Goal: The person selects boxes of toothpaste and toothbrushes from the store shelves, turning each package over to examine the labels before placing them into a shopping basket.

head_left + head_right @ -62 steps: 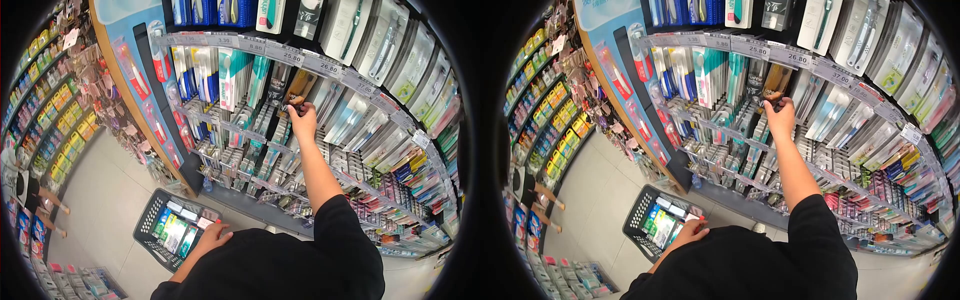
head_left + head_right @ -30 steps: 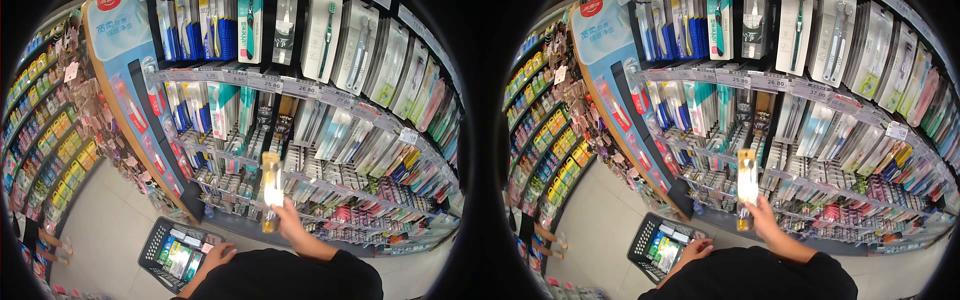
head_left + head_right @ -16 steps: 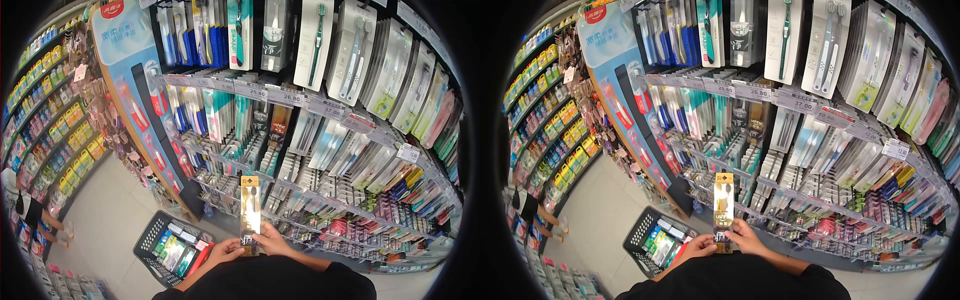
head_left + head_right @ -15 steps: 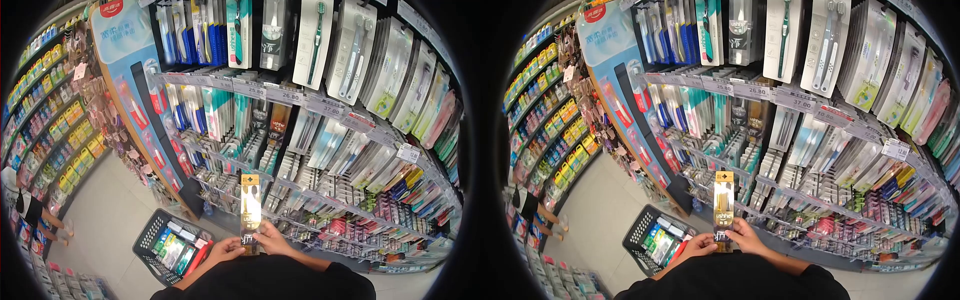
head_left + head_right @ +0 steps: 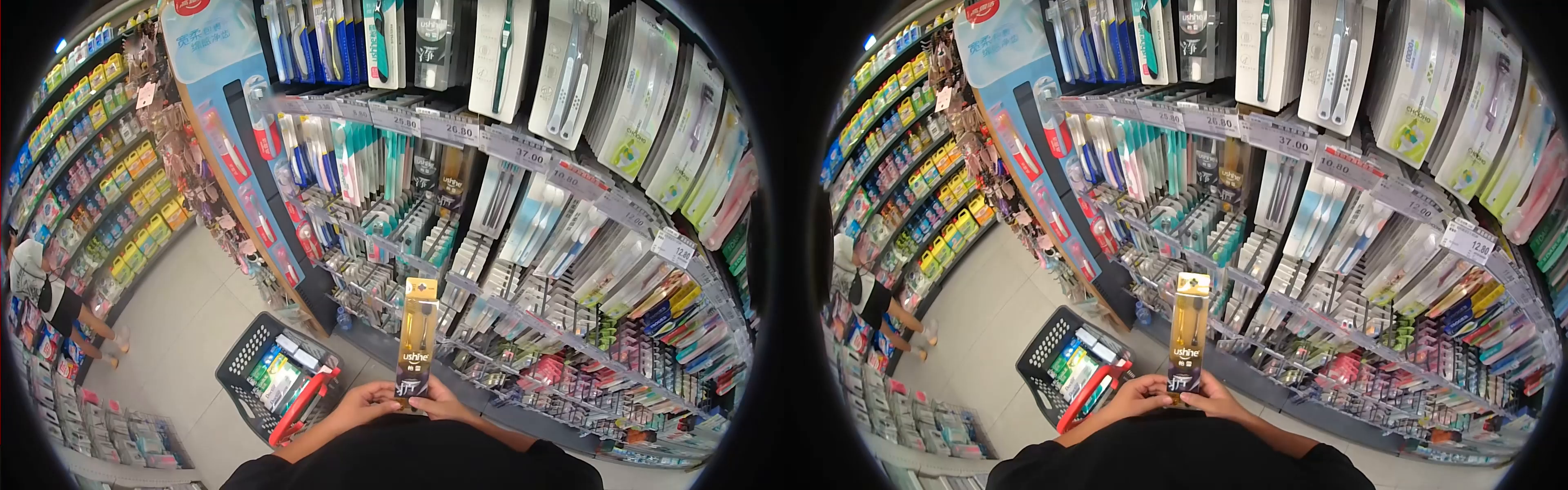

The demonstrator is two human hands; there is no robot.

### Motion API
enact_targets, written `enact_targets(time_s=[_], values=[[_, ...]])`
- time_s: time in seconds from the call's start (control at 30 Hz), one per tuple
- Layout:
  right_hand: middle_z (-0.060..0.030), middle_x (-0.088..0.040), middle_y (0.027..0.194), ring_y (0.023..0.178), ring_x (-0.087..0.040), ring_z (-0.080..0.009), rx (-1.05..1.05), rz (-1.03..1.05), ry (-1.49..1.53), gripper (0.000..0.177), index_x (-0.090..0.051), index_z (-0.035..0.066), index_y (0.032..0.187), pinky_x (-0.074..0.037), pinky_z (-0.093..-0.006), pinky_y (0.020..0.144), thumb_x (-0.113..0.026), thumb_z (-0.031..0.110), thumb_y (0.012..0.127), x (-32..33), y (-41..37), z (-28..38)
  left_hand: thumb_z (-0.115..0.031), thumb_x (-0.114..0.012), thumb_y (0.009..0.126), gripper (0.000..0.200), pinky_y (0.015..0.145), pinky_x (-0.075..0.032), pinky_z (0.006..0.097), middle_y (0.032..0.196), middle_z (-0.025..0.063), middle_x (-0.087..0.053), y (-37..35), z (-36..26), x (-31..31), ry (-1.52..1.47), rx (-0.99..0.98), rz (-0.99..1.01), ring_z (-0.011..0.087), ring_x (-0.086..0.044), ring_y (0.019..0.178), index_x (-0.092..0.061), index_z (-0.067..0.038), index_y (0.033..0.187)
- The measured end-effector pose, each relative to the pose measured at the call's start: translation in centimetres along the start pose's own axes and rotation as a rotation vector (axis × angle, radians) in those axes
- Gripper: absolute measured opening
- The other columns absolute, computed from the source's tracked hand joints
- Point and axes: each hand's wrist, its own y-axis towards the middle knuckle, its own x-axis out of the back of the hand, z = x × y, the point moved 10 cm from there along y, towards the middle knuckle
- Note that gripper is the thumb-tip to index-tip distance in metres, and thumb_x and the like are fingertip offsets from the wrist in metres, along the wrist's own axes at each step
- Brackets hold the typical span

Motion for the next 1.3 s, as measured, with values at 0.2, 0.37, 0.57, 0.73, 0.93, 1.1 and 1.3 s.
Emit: enact_targets(time_s=[0.2,0.37,0.57,0.73,0.93,1.1,1.3], values=[[-0.0103,-0.048,0.123,0.116,-0.047,-0.0186,0.004,0.045,0.028,0.051,-0.034,0.003,0.129,-0.033,-0.0359,0.102,-0.055,-0.003,0.082,-0.3,-0.1,-1.3,-0.002,-0.059,0.085,0.039,0.083,-0.043,0.0233,0.100,0.0064,-0.061,-1.4,0.1,0.0,0.041,-0.032,-0.026,0.0100,-0.057,0.093,-0.046,0.003,0.122],[-0.0036,-0.053,0.114,0.106,-0.050,-0.0120,0.021,0.069,0.047,0.043,-0.040,0.004,0.126,-0.038,-0.0297,0.093,-0.057,0.005,0.086,-2.1,1.4,-0.8,-0.004,-0.060,0.085,0.039,0.083,-0.043,0.0242,0.102,0.0062,-0.061,-1.9,-1.0,2.0,0.100,-0.043,0.007,0.0106,-0.057,0.095,-0.047,0.001,0.122],[-0.0053,-0.052,0.116,0.108,-0.049,-0.0136,0.027,0.065,0.051,0.043,-0.040,0.003,0.126,-0.037,-0.0316,0.095,-0.054,0.002,0.086,-4.7,3.6,-0.9,-0.005,-0.061,0.085,0.039,0.082,-0.044,0.0240,0.103,0.0059,-0.062,-3.1,-2.4,4.5,0.101,-0.073,0.026,0.0105,-0.057,0.097,-0.048,0.000,0.121],[-0.0094,-0.046,0.124,0.116,-0.046,-0.0184,-0.032,0.020,0.031,0.044,-0.033,0.003,0.130,-0.033,-0.0369,0.100,-0.049,0.006,0.089,-5.1,5.6,-3.0,-0.004,-0.059,0.085,0.038,0.082,-0.044,0.0231,0.100,0.0056,-0.062,-3.8,-3.2,6.9,0.115,-0.087,-0.063,0.0097,-0.057,0.094,-0.047,0.000,0.121],[-0.0062,-0.046,0.123,0.114,-0.044,-0.0142,-0.031,0.015,0.046,0.043,-0.032,0.003,0.132,-0.032,-0.0319,0.098,-0.046,0.015,0.094,-5.9,6.6,-3.7,0.003,-0.059,0.083,0.039,0.079,-0.043,0.0218,0.093,0.0023,-0.057,-4.0,-3.2,8.3,0.058,-0.003,-0.099,0.0072,-0.054,0.087,-0.046,0.001,0.120],[-0.0052,-0.046,0.123,0.114,-0.042,-0.0126,-0.084,-0.001,0.158,0.044,-0.032,0.002,0.133,-0.031,-0.0300,0.098,-0.045,0.016,0.094,-5.7,6.6,-3.4,-0.002,-0.057,0.086,0.039,0.083,-0.043,0.0228,0.101,0.0063,-0.060,-3.3,-4.0,8.4,0.052,-0.088,-0.085,0.0098,-0.056,0.094,-0.045,0.002,0.123],[-0.0053,-0.048,0.119,0.104,-0.046,-0.0092,-0.067,0.150,-0.102,0.049,-0.026,0.004,0.136,-0.038,-0.0269,0.087,-0.046,0.018,0.094,-7.1,6.7,-0.9,-0.005,-0.056,0.087,0.040,0.083,-0.043,0.0233,0.104,0.0076,-0.062,-2.5,-3.5,8.5,0.075,-0.070,-0.080,0.0105,-0.057,0.095,-0.044,0.002,0.125]])
